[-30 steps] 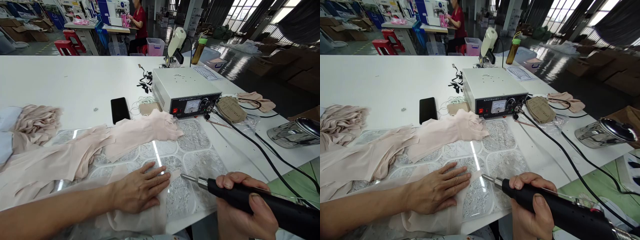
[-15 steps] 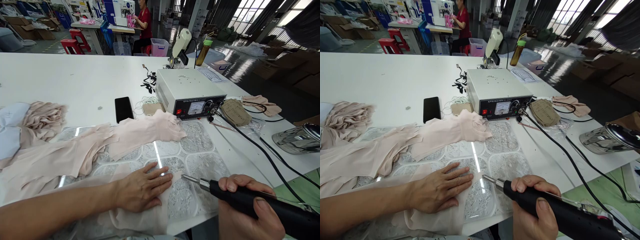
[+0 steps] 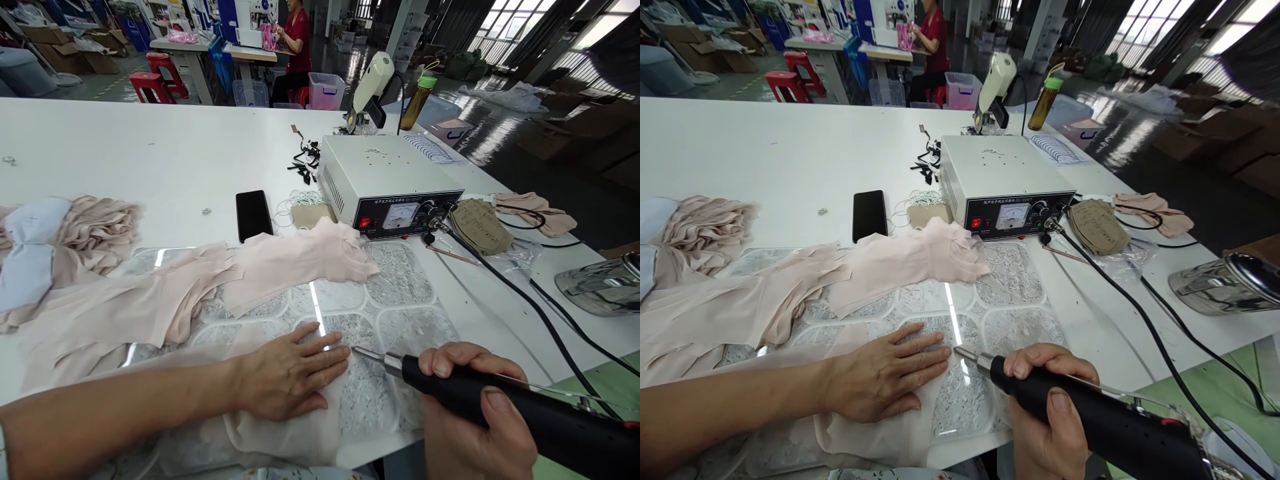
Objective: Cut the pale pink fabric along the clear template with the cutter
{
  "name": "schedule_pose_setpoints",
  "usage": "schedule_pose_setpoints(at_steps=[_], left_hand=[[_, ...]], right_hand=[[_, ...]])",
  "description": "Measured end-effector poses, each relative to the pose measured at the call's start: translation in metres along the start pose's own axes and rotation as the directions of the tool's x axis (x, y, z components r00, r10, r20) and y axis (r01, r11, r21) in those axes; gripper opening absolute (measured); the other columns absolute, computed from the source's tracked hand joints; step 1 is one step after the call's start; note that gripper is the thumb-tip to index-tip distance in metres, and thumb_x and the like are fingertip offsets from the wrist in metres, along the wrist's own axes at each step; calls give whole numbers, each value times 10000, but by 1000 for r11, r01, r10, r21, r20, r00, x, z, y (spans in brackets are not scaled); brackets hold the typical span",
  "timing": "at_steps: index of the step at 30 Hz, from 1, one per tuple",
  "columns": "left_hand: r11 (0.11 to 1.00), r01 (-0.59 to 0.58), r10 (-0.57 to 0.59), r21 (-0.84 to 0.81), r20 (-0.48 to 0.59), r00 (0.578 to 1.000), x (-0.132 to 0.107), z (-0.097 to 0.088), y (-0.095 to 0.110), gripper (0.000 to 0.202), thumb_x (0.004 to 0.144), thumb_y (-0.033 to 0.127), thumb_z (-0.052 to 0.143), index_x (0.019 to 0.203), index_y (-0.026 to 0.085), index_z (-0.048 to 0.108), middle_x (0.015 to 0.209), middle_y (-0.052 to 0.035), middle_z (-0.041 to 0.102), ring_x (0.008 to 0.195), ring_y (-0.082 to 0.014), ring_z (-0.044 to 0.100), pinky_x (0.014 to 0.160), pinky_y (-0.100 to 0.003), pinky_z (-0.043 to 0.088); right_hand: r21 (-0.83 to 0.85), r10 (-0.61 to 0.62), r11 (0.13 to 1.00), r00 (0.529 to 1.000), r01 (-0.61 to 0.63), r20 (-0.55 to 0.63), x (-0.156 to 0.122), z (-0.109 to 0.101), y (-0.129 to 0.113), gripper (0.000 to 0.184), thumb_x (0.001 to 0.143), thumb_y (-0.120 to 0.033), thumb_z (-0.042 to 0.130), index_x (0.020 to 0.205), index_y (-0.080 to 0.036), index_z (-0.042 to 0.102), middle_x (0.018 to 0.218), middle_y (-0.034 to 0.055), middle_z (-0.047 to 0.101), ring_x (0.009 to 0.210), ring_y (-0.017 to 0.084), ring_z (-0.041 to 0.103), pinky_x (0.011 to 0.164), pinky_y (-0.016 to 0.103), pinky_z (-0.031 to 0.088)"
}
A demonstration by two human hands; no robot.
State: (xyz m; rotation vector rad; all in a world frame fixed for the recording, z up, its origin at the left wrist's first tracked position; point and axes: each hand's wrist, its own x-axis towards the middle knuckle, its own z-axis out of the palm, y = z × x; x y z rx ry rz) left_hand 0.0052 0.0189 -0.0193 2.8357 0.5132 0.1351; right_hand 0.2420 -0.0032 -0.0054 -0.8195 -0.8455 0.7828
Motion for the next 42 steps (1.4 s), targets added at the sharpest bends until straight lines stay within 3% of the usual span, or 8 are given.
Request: schedule_pose_setpoints(at_steps=[10,18,35,42], left_hand=[[1000,1,-1,14,15,1000,0,2,0,505,1026,379,342,1432,79,366,1492,-99,373,1417,-287,282,1177,-473,204],[998,-7,11,67,-60,998,-2,7,0,495,1008,388,401,1404,91,414,1461,-93,432,1391,-274,341,1162,-452,254],[997,-27,26,70,11,1000,1,2,-1,484,1014,380,380,1418,114,406,1506,-65,356,1416,-274,290,1175,-451,253],[997,-57,58,42,-27,998,1,2,-3,480,1001,355,415,1410,104,418,1470,-86,419,1406,-268,316,1166,-450,282]], right_hand=[[-26,-26,999,998,27,57,1,4,-4,74,696,-210,573,767,-190,578,696,-5,585,539,131,523,474,304,491],[-20,4,1000,1000,-4,19,0,-3,-10,108,685,-242,574,772,-179,584,682,-1,573,536,124,513,454,282,474],[-18,14,1000,1000,-14,8,-2,-13,-10,125,676,-237,552,782,-177,583,700,3,567,550,125,513,465,291,481],[-41,2,999,1000,-2,9,-1,-8,-10,123,682,-246,562,781,-179,593,699,11,571,540,131,514,456,299,475]])
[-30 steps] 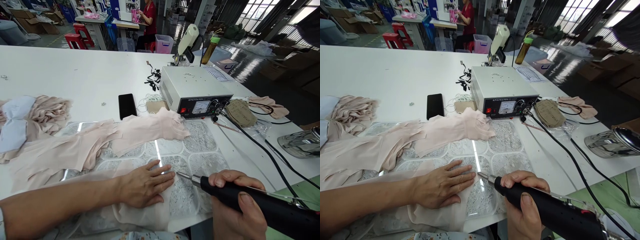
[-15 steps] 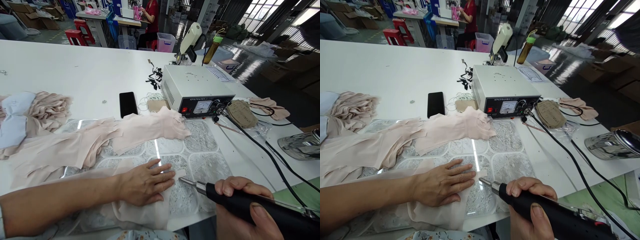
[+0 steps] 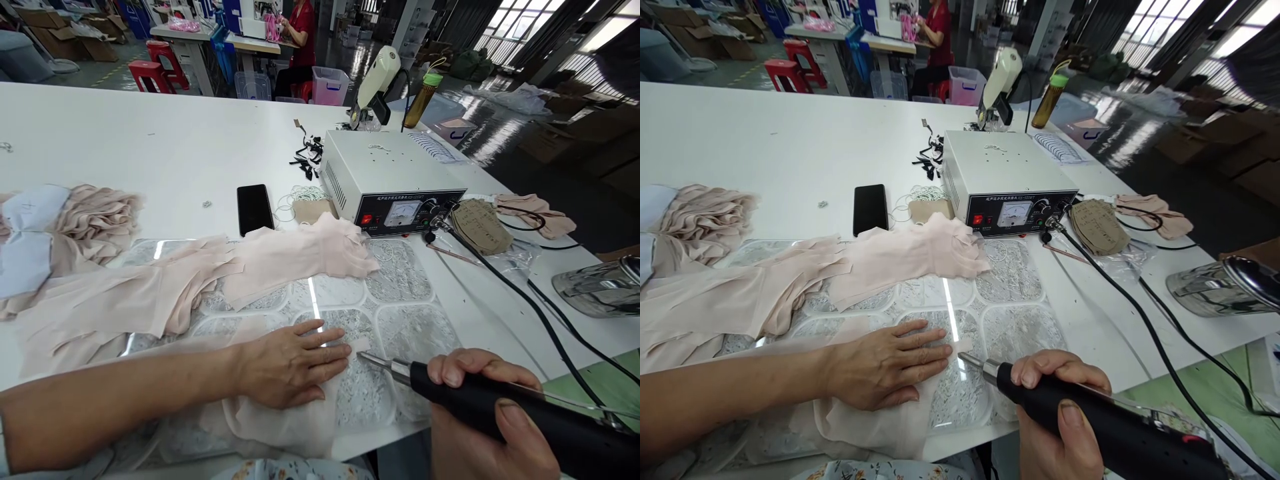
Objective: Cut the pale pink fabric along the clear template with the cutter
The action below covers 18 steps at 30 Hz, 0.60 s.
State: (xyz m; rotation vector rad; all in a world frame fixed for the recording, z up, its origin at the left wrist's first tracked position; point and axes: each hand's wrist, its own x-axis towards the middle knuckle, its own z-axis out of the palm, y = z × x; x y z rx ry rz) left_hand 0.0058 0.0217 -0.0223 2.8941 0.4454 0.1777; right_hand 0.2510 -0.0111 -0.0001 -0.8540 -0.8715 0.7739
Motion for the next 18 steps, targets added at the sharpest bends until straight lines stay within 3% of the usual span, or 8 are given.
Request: schedule_pose_setpoints(at_steps=[18], left_hand=[[1000,1,0,-11,30,1000,1,-1,-1,474,1013,356,383,1416,108,410,1481,-83,401,1420,-263,286,1187,-440,229]], right_hand=[[14,-2,1000,997,1,73,1,6,-5,75,717,-240,606,752,-175,588,686,1,574,523,121,520,453,294,473]])
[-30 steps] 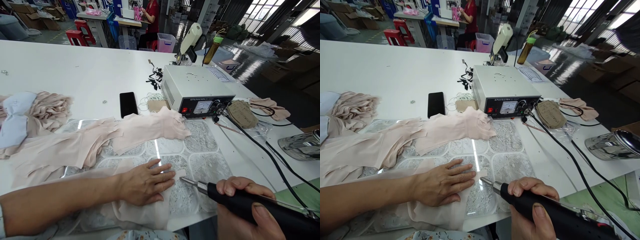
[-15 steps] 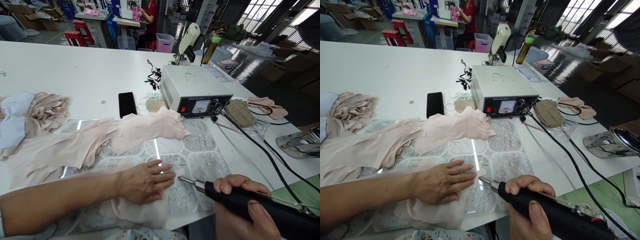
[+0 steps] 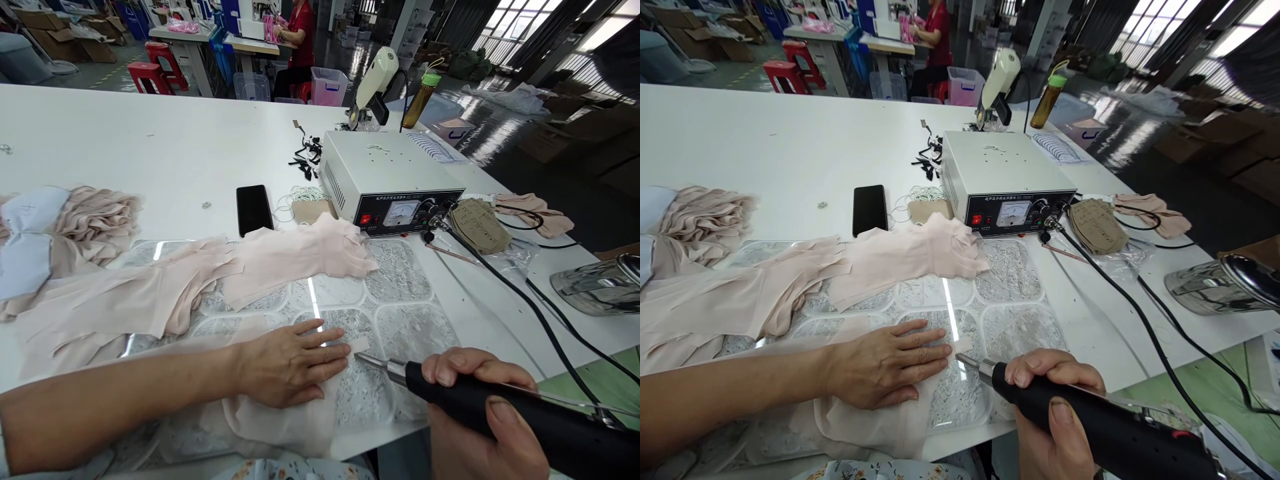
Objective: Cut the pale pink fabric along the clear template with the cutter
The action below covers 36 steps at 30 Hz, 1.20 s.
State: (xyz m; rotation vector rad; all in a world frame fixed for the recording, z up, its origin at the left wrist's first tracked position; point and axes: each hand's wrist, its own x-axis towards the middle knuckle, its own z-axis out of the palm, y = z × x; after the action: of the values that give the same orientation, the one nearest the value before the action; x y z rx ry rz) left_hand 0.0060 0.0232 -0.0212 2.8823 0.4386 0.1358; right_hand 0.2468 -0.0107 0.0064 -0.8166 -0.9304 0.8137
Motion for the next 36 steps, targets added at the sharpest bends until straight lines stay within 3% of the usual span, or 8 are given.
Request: schedule_pose_setpoints(at_steps=[5,11,17,23,29,36], left_hand=[[1000,-7,8,17,-30,1000,0,0,0,476,1004,353,408,1408,101,421,1468,-87,422,1402,-270,322,1167,-449,279],[1000,-13,14,14,-71,997,-1,4,-2,484,996,373,435,1402,111,432,1459,-90,436,1397,-268,333,1157,-450,298],[1000,-22,22,5,-106,994,-6,-3,-3,472,1010,394,400,1388,116,456,1458,-106,432,1400,-261,330,1170,-451,280],[999,2,8,53,-181,983,-20,-9,12,391,1027,296,372,1306,67,525,1402,-103,505,1360,-241,398,1166,-405,290],[996,57,-36,75,-254,967,-28,1,31,337,1002,283,442,1231,78,579,1308,-123,591,1243,-231,524,1097,-378,386],[989,86,-52,122,-255,965,-35,7,32,298,1003,247,444,1188,79,607,1286,-105,611,1205,-227,536,1093,-388,376]], right_hand=[[-9,0,1000,1000,0,1,0,2,0,96,713,-261,623,746,-182,579,691,-7,566,528,120,521,460,295,481],[-7,-2,1000,997,1,-80,-2,-1,-2,100,688,-243,571,769,-186,584,692,-3,568,530,125,517,455,292,477],[11,4,1000,994,-3,-110,-1,0,0,112,655,-224,552,756,-183,578,679,-5,566,528,124,511,462,292,478],[21,-7,1000,997,9,-83,-2,-2,2,121,669,-232,571,778,-180,592,684,5,578,526,131,526,452,294,471],[5,-36,999,995,36,-97,0,1,2,124,660,-254,597,760,-181,593,666,8,563,505,130,515,443,304,466],[-41,-33,999,991,27,-133,-2,-3,-1,128,611,-209,553,734,-179,574,644,3,572,504,137,519,441,303,459]])
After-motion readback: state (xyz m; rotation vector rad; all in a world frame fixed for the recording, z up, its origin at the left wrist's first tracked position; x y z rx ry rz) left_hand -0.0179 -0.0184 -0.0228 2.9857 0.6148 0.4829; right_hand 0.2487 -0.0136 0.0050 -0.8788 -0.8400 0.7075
